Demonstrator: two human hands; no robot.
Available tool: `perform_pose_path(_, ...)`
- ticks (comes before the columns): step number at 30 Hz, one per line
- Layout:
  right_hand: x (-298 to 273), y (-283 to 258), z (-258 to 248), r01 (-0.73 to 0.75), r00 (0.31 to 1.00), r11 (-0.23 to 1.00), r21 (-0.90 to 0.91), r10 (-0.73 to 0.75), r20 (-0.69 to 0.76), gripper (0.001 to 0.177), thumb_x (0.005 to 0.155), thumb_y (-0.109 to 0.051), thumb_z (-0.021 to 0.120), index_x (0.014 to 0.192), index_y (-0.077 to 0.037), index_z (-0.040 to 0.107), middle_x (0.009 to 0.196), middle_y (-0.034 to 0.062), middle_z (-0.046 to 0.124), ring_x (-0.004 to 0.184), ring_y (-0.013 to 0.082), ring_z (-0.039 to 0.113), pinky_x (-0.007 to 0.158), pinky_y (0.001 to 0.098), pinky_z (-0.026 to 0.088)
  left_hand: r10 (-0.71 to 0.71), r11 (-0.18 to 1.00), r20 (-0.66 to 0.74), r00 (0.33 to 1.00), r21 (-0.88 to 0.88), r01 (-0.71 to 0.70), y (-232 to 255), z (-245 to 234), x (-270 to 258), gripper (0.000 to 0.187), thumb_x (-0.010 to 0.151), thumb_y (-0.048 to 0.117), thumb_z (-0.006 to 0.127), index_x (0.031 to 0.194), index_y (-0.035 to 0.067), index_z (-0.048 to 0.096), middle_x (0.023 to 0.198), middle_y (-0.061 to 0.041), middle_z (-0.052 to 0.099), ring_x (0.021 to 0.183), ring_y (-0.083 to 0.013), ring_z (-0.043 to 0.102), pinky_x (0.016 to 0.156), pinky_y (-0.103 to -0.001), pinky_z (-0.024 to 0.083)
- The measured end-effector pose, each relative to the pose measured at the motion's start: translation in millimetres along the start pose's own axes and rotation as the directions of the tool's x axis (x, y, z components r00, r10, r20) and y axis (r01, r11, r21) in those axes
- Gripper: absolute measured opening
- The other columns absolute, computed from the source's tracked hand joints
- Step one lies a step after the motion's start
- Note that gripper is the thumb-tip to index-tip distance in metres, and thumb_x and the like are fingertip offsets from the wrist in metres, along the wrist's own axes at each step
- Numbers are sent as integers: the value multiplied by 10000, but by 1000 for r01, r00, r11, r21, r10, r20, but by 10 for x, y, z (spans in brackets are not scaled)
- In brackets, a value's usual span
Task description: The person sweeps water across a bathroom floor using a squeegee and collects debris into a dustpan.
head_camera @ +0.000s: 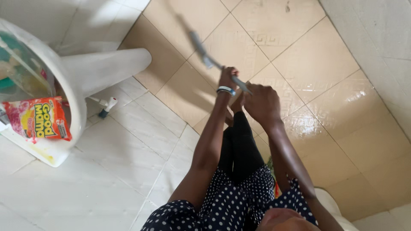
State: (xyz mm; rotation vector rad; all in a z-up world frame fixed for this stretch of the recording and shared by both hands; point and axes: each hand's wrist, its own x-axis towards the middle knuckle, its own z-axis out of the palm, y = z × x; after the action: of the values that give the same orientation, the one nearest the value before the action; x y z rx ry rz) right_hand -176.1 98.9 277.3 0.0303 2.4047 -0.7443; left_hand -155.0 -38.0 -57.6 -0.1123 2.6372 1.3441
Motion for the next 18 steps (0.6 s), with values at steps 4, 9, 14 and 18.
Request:
perform_pose_path(4,251,-65,35,-37,998,999,-32,39,41,244,786,-161,627,975,-56,739,781,210,713,756,392,719,758,490,585,-133,986,-74,988,88,139,-156,-2,3,124,818,14,574,762,118,611,739,-62,651,801,-262,644,1248,-488,330)
perform_pose_path(9,382,-221,-156,-110,994,986,-127,107,-29,247,907,-173,594,1037,10,698,820,240,714,785,417,721,732,513,575,240,962,-112,964,-104,-252,166,249,719,141,861,3,588,913,127,630,874,-26,675,892,-246,641,1167,-469,350)
perform_pose_path(14,490,-357,-468,-58,997,983,-175,49,-60,265,959,-214,606,1035,19,706,798,239,710,764,420,709,696,524,564,35,899,78,996,-439,3,484,142,1129,144,921,29,539,896,109,656,833,-60,639,849,-264,630,1221,-453,377)
perform_pose_path(18,580,-338,-449,35,997,999,-17,-34,64,232,947,-187,598,1032,-19,733,753,210,709,724,377,714,724,498,570,29,993,-127,991,-107,-42,304,-344,671,82,929,66,580,949,120,639,824,-51,644,872,-250,677,1175,-479,338)
